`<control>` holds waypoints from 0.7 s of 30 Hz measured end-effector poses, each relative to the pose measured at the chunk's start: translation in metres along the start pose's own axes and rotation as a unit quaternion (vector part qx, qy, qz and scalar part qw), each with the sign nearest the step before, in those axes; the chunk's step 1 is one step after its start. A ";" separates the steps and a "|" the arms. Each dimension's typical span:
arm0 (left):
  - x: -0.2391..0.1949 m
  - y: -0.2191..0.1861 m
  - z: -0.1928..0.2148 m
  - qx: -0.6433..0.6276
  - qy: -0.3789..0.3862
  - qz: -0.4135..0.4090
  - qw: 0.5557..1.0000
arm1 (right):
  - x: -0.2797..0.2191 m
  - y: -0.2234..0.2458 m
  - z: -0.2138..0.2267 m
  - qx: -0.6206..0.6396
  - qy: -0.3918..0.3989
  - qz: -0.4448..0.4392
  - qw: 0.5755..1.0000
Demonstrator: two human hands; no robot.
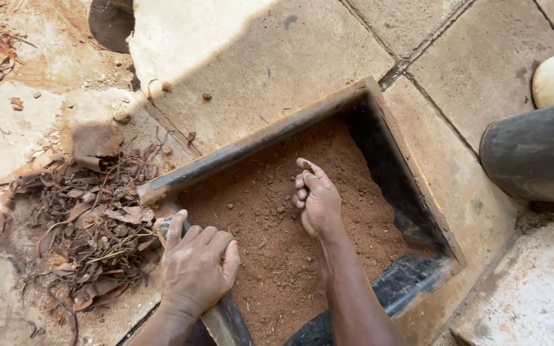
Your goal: Sifting through soil by hand in a wooden frame to remove debris and leveling it with a wooden bar for casting preparation.
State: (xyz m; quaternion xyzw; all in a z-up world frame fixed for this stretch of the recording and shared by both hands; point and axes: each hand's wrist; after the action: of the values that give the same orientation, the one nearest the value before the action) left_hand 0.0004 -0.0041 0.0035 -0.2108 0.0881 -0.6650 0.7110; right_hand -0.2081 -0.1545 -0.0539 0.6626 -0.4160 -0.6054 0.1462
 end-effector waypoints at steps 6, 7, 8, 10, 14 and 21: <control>-0.003 0.000 -0.005 -0.008 -0.001 -0.005 1.000 | -0.090 0.016 -0.113 -0.240 0.254 0.074 0.934; -0.004 0.001 -0.004 -0.002 -0.002 -0.006 1.000 | -0.097 0.012 -0.125 -0.235 0.259 0.074 0.934; -0.005 0.002 -0.004 -0.022 -0.003 -0.005 1.000 | -0.104 0.009 -0.137 -0.286 0.280 0.120 0.908; -0.006 -0.001 -0.004 -0.041 -0.007 -0.003 0.999 | -0.109 0.010 -0.139 -0.335 0.302 0.168 0.876; -0.002 0.001 -0.001 -0.027 -0.018 0.003 0.999 | -0.082 0.017 -0.090 -0.290 0.142 0.155 0.934; 0.001 0.004 0.004 -0.030 -0.056 -0.023 0.998 | -0.045 -0.001 0.017 -0.535 -0.092 0.254 0.800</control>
State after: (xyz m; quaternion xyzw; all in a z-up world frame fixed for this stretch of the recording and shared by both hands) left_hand 0.0062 -0.0040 0.0053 -0.2715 0.0631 -0.6654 0.6925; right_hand -0.2200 -0.1157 -0.0278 0.2903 -0.1908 -0.7310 0.5874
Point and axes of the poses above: each hand's wrist, its own x-axis towards the middle knuckle, its own z-axis out of the back of the hand, y = z × x, and after that the axes turned 6 degrees about -y, right-handed
